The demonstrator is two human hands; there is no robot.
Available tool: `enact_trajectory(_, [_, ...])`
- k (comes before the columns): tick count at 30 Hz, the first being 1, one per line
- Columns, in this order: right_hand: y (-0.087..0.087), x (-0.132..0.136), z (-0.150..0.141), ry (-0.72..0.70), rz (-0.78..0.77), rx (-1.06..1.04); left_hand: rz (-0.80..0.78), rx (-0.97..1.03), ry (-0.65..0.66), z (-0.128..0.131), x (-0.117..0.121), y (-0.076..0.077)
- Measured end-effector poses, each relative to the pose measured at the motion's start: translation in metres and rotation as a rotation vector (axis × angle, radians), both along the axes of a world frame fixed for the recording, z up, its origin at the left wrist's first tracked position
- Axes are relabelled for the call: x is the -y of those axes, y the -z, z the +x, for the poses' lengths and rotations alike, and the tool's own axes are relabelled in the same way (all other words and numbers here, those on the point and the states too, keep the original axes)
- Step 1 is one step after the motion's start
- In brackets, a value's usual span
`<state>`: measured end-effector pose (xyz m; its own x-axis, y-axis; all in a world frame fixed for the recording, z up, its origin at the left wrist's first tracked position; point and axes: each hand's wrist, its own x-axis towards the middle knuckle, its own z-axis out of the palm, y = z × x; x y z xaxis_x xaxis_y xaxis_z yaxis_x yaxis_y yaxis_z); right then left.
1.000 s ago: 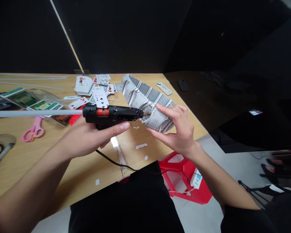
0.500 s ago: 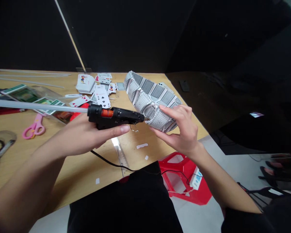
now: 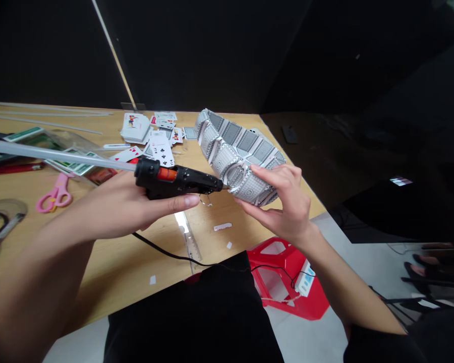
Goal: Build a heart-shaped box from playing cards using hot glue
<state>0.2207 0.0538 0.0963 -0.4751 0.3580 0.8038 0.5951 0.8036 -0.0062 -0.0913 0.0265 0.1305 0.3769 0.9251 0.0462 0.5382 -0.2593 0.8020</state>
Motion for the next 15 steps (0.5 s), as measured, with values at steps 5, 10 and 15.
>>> enact_trajectory(5, [0.0012, -0.0012, 0.0009, 0.007, 0.010, -0.006, 0.024, 0.013, 0.011, -0.0022, -0.0016, 0.0018])
enact_trajectory(10, [0.0012, -0.0018, 0.0016, -0.022, 0.006, -0.014, 0.023, 0.006, 0.015, -0.0026, -0.0022, 0.0030])
enact_trajectory(15, [0.0003, -0.0006, 0.0003, -0.017, 0.002, -0.020, 0.004, -0.026, 0.013, -0.0038, -0.0037, 0.0041])
